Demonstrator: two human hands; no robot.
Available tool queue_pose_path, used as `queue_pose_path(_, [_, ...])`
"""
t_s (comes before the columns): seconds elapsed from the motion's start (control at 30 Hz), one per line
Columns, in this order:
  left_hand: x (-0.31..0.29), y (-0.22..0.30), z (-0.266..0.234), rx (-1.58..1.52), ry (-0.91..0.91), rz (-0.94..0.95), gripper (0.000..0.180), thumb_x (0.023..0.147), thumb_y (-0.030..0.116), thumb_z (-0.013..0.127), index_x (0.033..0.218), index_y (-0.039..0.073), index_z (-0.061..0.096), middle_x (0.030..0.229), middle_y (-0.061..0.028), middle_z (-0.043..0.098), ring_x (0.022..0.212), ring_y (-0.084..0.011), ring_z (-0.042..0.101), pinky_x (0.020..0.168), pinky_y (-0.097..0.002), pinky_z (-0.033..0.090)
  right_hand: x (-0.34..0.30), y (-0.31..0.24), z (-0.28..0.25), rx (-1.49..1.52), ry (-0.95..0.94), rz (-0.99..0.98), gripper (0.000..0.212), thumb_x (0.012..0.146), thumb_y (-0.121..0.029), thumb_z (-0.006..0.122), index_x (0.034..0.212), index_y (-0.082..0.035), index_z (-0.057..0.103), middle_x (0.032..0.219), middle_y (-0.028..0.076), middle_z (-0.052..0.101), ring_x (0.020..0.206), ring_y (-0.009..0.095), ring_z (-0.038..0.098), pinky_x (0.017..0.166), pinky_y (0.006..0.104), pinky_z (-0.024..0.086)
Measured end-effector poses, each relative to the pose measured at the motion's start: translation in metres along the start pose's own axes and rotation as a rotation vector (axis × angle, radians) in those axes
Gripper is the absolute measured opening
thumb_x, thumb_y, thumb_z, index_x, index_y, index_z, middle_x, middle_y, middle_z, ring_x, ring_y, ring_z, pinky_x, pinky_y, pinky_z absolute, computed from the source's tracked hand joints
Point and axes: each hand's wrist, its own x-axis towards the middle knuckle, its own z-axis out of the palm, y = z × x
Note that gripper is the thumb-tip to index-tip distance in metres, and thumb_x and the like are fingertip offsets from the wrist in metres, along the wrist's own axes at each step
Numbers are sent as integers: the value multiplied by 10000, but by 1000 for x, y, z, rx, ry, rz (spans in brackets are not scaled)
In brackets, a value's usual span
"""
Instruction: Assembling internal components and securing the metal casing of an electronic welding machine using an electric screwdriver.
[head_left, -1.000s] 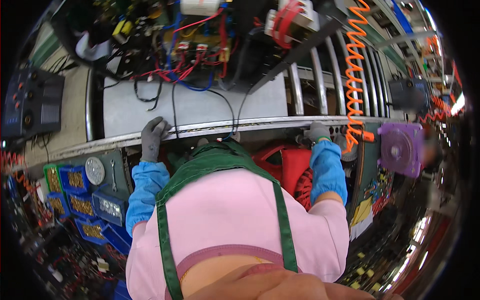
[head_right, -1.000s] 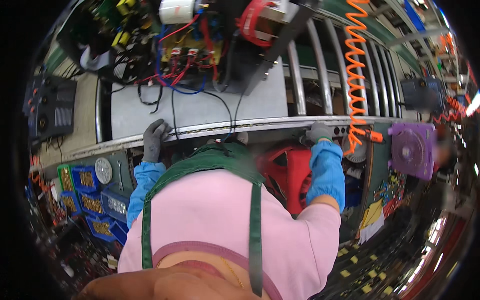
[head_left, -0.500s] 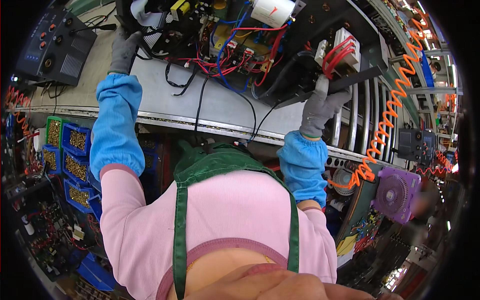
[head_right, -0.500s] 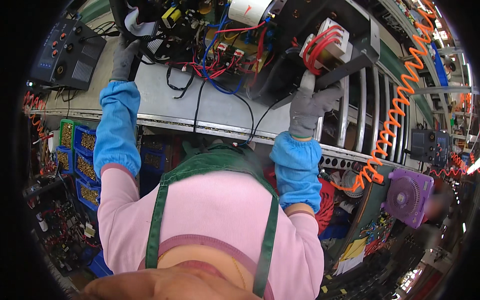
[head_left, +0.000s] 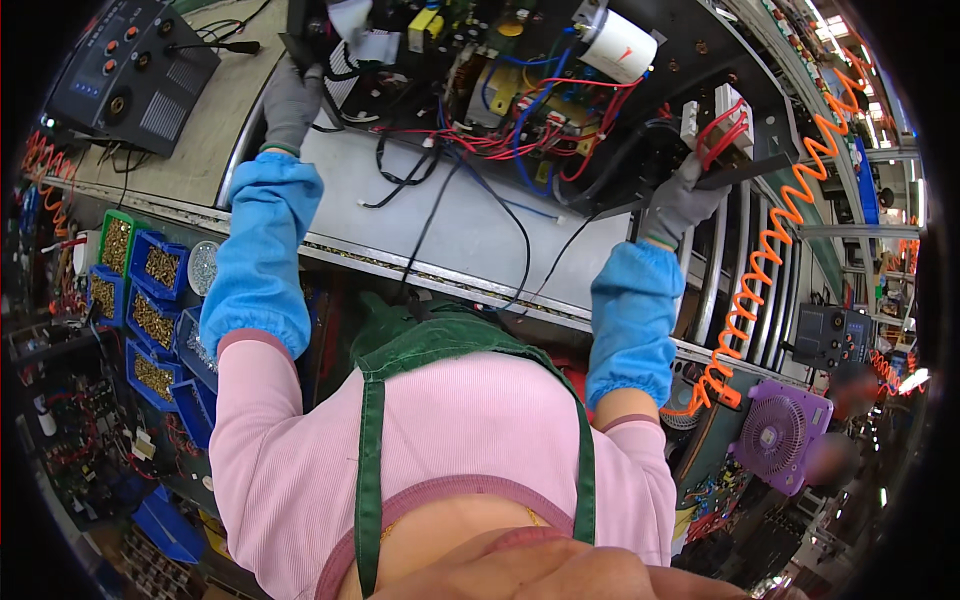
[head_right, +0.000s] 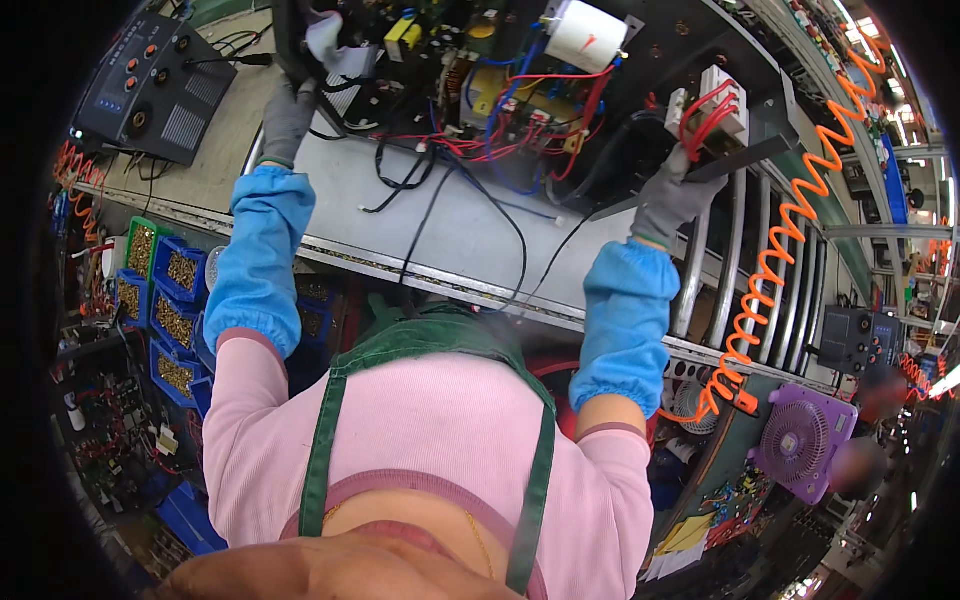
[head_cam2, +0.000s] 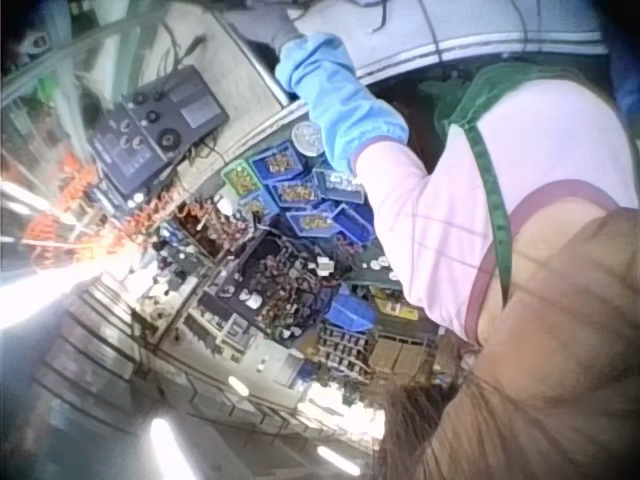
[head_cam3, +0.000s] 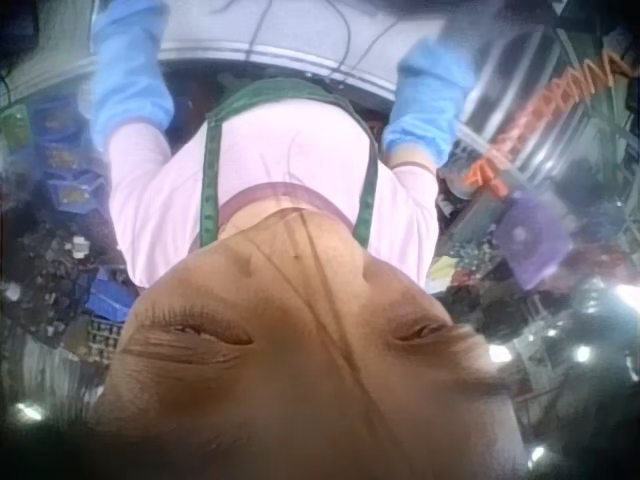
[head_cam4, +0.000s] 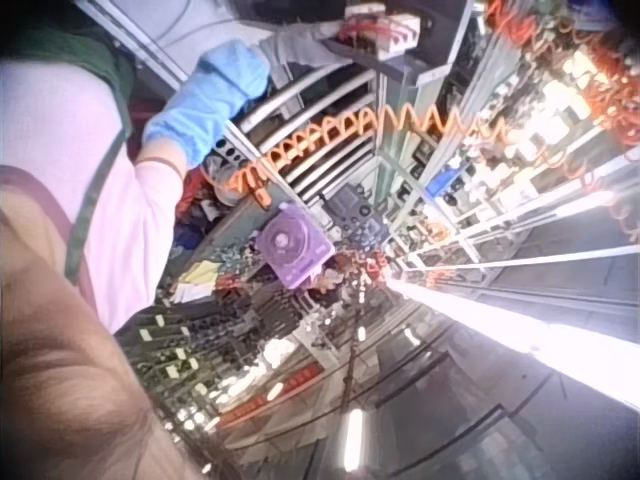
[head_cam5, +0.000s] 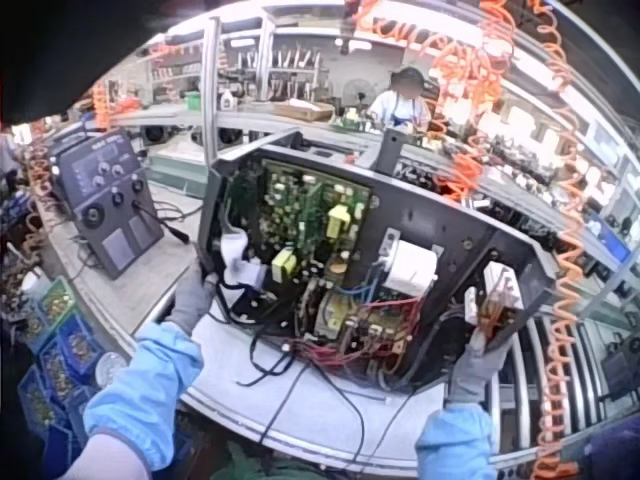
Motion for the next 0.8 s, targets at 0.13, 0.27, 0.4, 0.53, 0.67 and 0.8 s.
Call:
queue_pose_path(0.13, [-12, 31, 5, 147, 8, -72, 387, 849, 360, 528, 1080, 55, 471, 955, -211, 631, 875, -398, 604, 756, -476, 473, 29, 9, 9, -169, -48, 39, 694, 808, -537, 583, 1187, 29, 448, 1024, 179, 597, 945, 318, 583, 838, 375, 446])
queue_pose_path(0.27, [-15, 47, 17, 201, -82, -200, 417, 875, 387, 477, 1098, 35, 453, 965, -226, 628, 906, -402, 603, 793, -468, 478, 41, 21, 0, -356, -179, 154, 677, 826, -514, 552, 1241, 8, 435, 1081, 205, 589, 1022, 337, 558, 867, 391, 426])
queue_pose_path(0.4, [-20, 44, 17, 43, -145, -158, 456, 875, 390, 496, 1145, 23, 478, 1013, -208, 626, 937, -376, 605, 817, -439, 476, 7, 33, -31, -376, -355, 173, 662, 847, -417, 573, 1295, 34, 389, 1163, 204, 561, 1050, 276, 557, 892, 368, 416])
queue_pose_path(0.53, [-72, 26, 19, -294, 6, -157, 502, 864, 315, 563, 1243, 7, 447, 1122, -170, 596, 1047, -276, 578, 891, -368, 449, -69, 41, -65, -574, -639, 445, 719, 836, -470, 537, 1319, 34, 364, 1174, 253, 547, 1097, 346, 536, 935, 366, 398])
queue_pose_path(0.67, [-179, -31, 36, -149, -146, -224, 347, 900, 238, 479, 1180, 36, 518, 1044, -171, 605, 977, -326, 576, 889, -390, 445, -142, 30, -84, -691, -928, 397, 579, 873, -402, 519, 1225, 56, 482, 1121, 253, 575, 1037, 334, 564, 895, 357, 428])
queue_pose_path(0.8, [-241, -14, 89, -215, -244, -62, 358, 813, 176, 532, 1147, 47, 543, 1104, -167, 565, 982, -321, 569, 873, -406, 457, -166, 41, -109, -623, -940, 636, 557, 852, -340, 551, 1175, 110, 496, 1115, 265, 573, 1037, 326, 564, 889, 353, 430])
